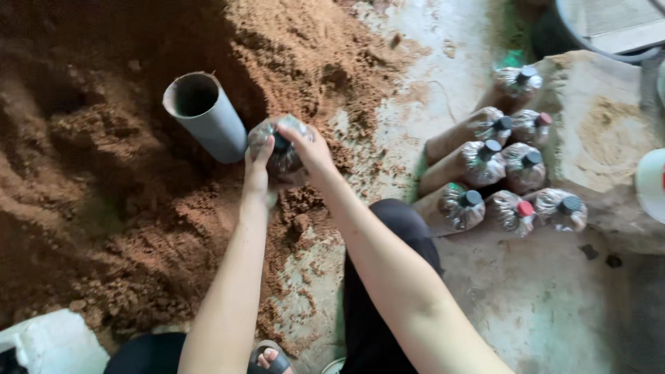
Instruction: The person fills clear plastic bags with brown granular material using a cylindrical metal funnel. They then place small black plastic caps into the filled bags and seal them by twisting the tops. The completed bags are placed on the floor next to other filled bags.
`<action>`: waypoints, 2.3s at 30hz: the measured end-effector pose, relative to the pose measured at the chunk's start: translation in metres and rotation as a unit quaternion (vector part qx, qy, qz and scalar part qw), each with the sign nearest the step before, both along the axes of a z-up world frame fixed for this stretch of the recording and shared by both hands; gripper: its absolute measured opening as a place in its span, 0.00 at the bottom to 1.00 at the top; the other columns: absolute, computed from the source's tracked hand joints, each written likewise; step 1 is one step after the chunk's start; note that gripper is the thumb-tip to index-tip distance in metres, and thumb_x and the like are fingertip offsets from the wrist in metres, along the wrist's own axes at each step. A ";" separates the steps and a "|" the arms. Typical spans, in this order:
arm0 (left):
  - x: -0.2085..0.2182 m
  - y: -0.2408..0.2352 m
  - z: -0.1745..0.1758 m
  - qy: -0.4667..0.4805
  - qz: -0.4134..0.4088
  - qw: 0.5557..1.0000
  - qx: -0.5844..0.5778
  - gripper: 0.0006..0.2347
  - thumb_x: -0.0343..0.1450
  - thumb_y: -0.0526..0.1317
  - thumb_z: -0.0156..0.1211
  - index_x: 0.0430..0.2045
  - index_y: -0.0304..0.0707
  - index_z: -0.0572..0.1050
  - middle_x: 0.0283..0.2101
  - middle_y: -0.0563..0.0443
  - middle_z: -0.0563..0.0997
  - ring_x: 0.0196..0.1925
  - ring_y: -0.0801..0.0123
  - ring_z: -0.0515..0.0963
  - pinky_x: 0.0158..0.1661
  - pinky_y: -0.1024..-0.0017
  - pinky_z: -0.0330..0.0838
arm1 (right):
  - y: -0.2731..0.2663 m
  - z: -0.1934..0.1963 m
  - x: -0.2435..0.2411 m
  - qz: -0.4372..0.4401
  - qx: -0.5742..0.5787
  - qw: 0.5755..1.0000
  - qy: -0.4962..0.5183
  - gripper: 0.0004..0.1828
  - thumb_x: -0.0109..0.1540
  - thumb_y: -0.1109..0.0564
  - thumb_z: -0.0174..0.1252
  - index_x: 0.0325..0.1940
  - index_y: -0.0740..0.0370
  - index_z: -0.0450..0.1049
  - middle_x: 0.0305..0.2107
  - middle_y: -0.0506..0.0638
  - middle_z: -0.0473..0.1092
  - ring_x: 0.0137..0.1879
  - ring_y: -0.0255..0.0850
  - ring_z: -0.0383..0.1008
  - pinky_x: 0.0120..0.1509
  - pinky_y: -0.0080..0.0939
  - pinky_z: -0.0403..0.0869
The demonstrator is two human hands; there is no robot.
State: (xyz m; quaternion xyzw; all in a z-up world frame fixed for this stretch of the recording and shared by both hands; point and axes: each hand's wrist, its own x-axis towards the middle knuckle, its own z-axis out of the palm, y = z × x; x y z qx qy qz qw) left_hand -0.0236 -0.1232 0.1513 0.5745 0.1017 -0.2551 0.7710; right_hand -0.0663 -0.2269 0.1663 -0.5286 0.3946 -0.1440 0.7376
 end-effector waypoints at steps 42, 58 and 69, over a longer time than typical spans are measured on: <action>-0.095 -0.511 -0.106 -0.100 -0.383 0.888 0.233 0.41 0.51 0.60 0.67 0.58 0.41 0.69 0.59 0.43 0.80 0.59 0.56 0.81 0.58 0.65 0.72 | -0.498 -0.085 -0.176 -0.074 -0.054 0.983 0.157 0.18 0.66 0.41 0.63 0.42 0.57 0.80 0.31 0.46 0.77 0.37 0.32 0.78 0.40 0.37 0.79; -0.088 -0.519 -0.109 -0.066 -0.441 0.846 0.291 0.52 0.52 0.63 0.68 0.70 0.35 0.54 0.70 0.32 0.66 0.70 0.45 0.69 0.64 0.60 0.66 | -0.486 -0.068 -0.184 -0.096 -0.078 0.954 0.274 0.27 0.60 0.35 0.68 0.35 0.64 0.78 0.28 0.47 0.76 0.32 0.35 0.77 0.40 0.33 0.78; -0.045 -0.461 -0.089 -0.183 -0.421 0.853 0.249 0.20 0.71 0.46 0.45 0.08 0.40 0.75 0.10 0.52 0.76 0.11 0.69 0.77 0.20 0.74 0.72 | -0.488 -0.017 -0.181 -0.088 -0.394 0.795 0.453 0.33 0.67 0.32 0.68 0.19 0.56 0.72 0.22 0.51 0.73 0.31 0.45 0.74 0.34 0.53 0.71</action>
